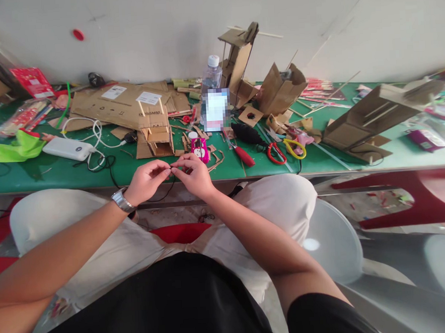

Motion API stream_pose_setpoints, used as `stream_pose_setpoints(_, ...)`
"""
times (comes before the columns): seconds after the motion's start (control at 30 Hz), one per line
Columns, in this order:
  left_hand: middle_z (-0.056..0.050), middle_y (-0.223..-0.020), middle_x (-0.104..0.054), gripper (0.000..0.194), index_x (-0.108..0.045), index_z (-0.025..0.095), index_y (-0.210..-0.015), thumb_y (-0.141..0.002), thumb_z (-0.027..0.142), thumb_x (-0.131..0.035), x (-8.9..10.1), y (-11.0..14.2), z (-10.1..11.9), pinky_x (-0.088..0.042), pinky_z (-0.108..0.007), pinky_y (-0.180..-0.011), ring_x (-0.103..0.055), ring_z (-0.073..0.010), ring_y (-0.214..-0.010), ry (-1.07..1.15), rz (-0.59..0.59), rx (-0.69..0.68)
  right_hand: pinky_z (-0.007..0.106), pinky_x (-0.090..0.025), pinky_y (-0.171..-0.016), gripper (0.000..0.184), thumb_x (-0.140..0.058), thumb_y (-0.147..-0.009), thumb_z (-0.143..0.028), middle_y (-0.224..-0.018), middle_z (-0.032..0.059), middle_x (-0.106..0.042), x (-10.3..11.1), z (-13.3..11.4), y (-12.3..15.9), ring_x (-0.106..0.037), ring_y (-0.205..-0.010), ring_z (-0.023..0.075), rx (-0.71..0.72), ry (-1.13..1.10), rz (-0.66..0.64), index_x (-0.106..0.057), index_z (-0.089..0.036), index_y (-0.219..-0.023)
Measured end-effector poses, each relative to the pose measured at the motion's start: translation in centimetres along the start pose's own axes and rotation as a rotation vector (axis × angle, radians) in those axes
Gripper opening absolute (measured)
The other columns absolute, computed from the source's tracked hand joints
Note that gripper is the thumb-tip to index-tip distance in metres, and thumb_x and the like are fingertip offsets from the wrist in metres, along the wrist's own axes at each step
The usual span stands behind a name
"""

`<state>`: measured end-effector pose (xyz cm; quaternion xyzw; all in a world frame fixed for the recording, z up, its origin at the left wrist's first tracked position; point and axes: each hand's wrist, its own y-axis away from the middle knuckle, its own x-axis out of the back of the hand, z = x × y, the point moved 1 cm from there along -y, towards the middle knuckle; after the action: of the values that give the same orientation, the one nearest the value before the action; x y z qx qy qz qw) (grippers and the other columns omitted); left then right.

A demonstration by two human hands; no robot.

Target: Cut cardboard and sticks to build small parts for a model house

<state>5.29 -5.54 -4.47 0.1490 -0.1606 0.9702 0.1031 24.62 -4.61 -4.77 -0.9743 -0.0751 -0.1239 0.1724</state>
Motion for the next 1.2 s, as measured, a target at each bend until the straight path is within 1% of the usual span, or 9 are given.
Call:
stream_pose_setpoints(0.1,-0.006,-0.088,-0.075,0.027,-0.072,0.018,-0.096,-0.097,0.045,-0.068,0.0,0.0,0.0,-0.055,-0.03,-0.072,-0.069,-0.0184,-0.078,-0.019,0.001,-0.005,0.033,-0.055,-0.073,0.021,-0.076,-0.09,-0.04,-0.108,0.008,-0.066,0.0,0.2,-0.2,-0.062,-0.085,0.0171,-0.021,-0.02,-0.006,-0.082,-0.021,-0.095)
stream_pose_setpoints(0.27,-0.007,-0.087,-0.075,0.027,-0.073,0.018,-0.096,-0.097,0.045,-0.069,0.1,-0.1,0.0,-0.054,-0.029,-0.07,-0.068,-0.0183,-0.077,-0.055,-0.003,-0.009,0.034,-0.055,-0.082,0.019,-0.073,-0.092,-0.038,-0.108,0.0083,-0.067,0.0,0.2,-0.1,-0.064,-0.099,0.0205,-0.005,-0.028,-0.013,-0.078,-0.02,-0.094)
stream_pose_setpoints(0.37,-0.007,-0.087,-0.075,0.028,-0.072,0.018,-0.095,-0.096,0.046,-0.07,0.1,-0.1,0.0,-0.054,-0.029,-0.07,-0.068,-0.0186,-0.077,-0.059,0.002,-0.011,0.035,-0.055,-0.083,0.019,-0.074,-0.091,-0.037,-0.11,0.0083,-0.067,0.0,0.2,-0.1,-0.064,-0.099,0.0204,-0.008,-0.033,-0.031,-0.078,-0.02,-0.096)
stream_pose_setpoints(0.53,-0.007,-0.088,-0.076,0.027,-0.073,0.018,-0.095,-0.096,0.045,-0.07,0.0,0.0,0.0,-0.054,-0.03,-0.07,-0.068,-0.0188,-0.077,-0.062,-0.001,-0.01,0.036,-0.055,-0.086,0.019,-0.074,-0.09,-0.038,-0.108,0.008,-0.067,0.0,0.4,-0.2,-0.065,-0.1,0.021,-0.031,-0.051,-0.032,-0.077,-0.02,-0.091)
stream_pose_setpoints(0.77,-0.007,-0.09,-0.076,0.027,-0.072,0.018,-0.095,-0.096,0.045,-0.07,0.0,0.1,0.0,-0.054,-0.03,-0.07,-0.069,-0.0192,-0.077,-0.086,-0.014,0.008,0.035,-0.053,-0.088,0.024,-0.07,-0.092,-0.043,-0.105,0.0076,-0.065,-0.3,1.1,-0.2,-0.064,-0.098,0.0198,-0.031,-0.097,-0.055,-0.07,-0.019,-0.087)
stream_pose_setpoints(1.0,-0.006,-0.086,-0.074,0.026,-0.071,0.018,-0.095,-0.097,0.044,-0.068,0.2,0.0,-0.2,-0.055,-0.03,-0.069,-0.068,-0.0194,-0.076,-0.086,-0.014,0.016,0.033,-0.055,-0.08,0.028,-0.069,-0.092,-0.047,-0.116,0.0096,-0.062,-0.4,0.9,-0.2,-0.062,-0.098,0.0199,-0.089,-0.175,-0.113,-0.068,-0.02,-0.088)
stream_pose_setpoints(1.07,-0.006,-0.085,-0.074,0.025,-0.071,0.018,-0.095,-0.097,0.044,-0.068,0.2,0.0,-0.2,-0.055,-0.03,-0.07,-0.069,-0.0193,-0.076,-0.082,-0.013,0.016,0.034,-0.056,-0.083,0.027,-0.068,-0.093,-0.046,-0.116,0.0096,-0.061,-0.3,0.7,-0.2,-0.062,-0.099,0.0198,-0.086,-0.177,-0.116,-0.067,-0.019,-0.088)
stream_pose_setpoints(1.2,-0.006,-0.084,-0.074,0.026,-0.071,0.019,-0.096,-0.097,0.044,-0.067,0.1,0.0,-0.3,-0.056,-0.031,-0.069,-0.069,-0.0192,-0.075,-0.06,-0.008,0.022,0.038,-0.053,-0.099,0.025,-0.07,-0.093,-0.044,-0.114,0.0091,-0.063,-0.1,0.4,-0.2,-0.063,-0.108,0.0218,-0.061,-0.141,-0.11,-0.068,-0.02,-0.086)
